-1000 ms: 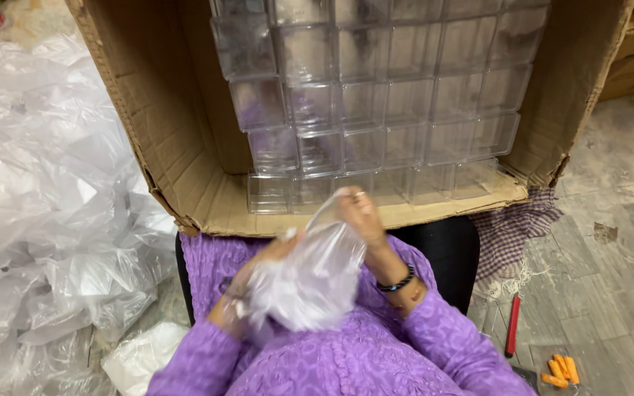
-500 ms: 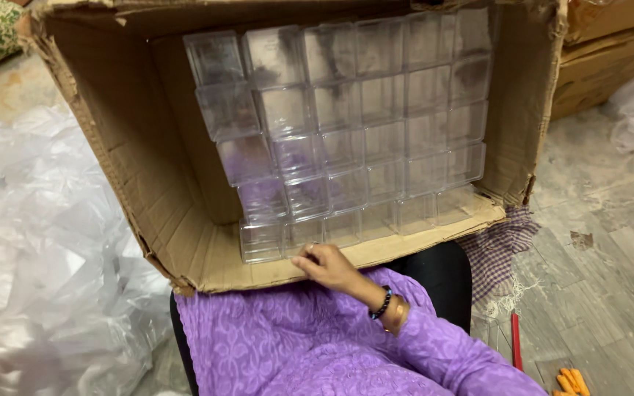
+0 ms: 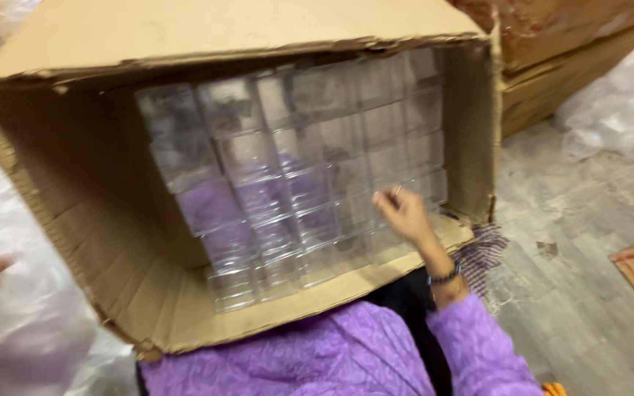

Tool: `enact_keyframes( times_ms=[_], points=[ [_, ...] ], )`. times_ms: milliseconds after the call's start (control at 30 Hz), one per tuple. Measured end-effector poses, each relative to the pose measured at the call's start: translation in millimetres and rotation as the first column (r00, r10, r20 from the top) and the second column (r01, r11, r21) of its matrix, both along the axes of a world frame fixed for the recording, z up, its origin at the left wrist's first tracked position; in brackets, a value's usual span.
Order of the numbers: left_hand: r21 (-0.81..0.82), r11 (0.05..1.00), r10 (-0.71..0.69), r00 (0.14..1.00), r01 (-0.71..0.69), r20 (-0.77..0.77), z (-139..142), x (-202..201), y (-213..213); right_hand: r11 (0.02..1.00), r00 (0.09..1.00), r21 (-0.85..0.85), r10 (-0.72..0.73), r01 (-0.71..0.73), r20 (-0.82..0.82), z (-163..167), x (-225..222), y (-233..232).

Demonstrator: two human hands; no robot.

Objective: The person sits on the floor in front of a cardboard box of clear plastic containers. They take plastic bags one at a time, open them, insert a plastic box into each bag, and place the bagged box aside, repeating this packing cycle throughout the episode.

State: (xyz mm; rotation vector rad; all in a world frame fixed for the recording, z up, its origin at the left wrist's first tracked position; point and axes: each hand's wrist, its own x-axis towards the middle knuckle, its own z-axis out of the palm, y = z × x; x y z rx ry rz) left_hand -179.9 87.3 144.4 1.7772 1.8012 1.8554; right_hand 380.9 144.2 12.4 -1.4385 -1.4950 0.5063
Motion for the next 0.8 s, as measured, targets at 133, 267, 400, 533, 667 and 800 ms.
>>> enact_keyframes(
  times_ms=[133, 267, 400, 533, 667, 800],
  points=[
    [-0.304, 0.904, -0.343, 0.934, 0.300, -0.099, 18.7, 73.6, 104.1, 0.868, 0.970, 0.440, -0.243, 0.230, -0.026, 54.0, 69.4, 90.6],
    [-0.500, 0.863, -0.139, 0.919, -0.070, -0.369, 3.0, 134.9, 216.2, 0.638, 0.703, 0.721, -0.642, 0.269, 0.306, 95.0, 116.5, 172.7],
    [-0.674, 0.738, -0.164, 0.967, -0.012, -0.197, -15.0, 160.3, 258.2, 0.955, 0.959, 0.286, -0.147, 0.075, 0.240, 113.7, 128.1, 205.6],
    [-0.581, 0.814, -0.139, 0.975, 0.013, -0.173, -23.0, 174.8, 258.3, 0.976, 0.993, 0.197, 0.075, -0.092, 0.094, 120.2, 128.3, 212.9],
    [-0.533, 0.846, -0.055, 0.998, 0.033, -0.026, -17.0, 184.3, 255.3, 0.989, 0.978, 0.150, -0.030, -0.001, 0.204, 136.5, 130.4, 200.8],
    [-0.352, 0.931, -0.096, 0.995, 0.097, 0.020, 6.4, 176.9, 233.1, 0.947, 0.948, 0.298, -0.198, 0.119, 0.249, 148.2, 128.5, 172.9]
  ],
)
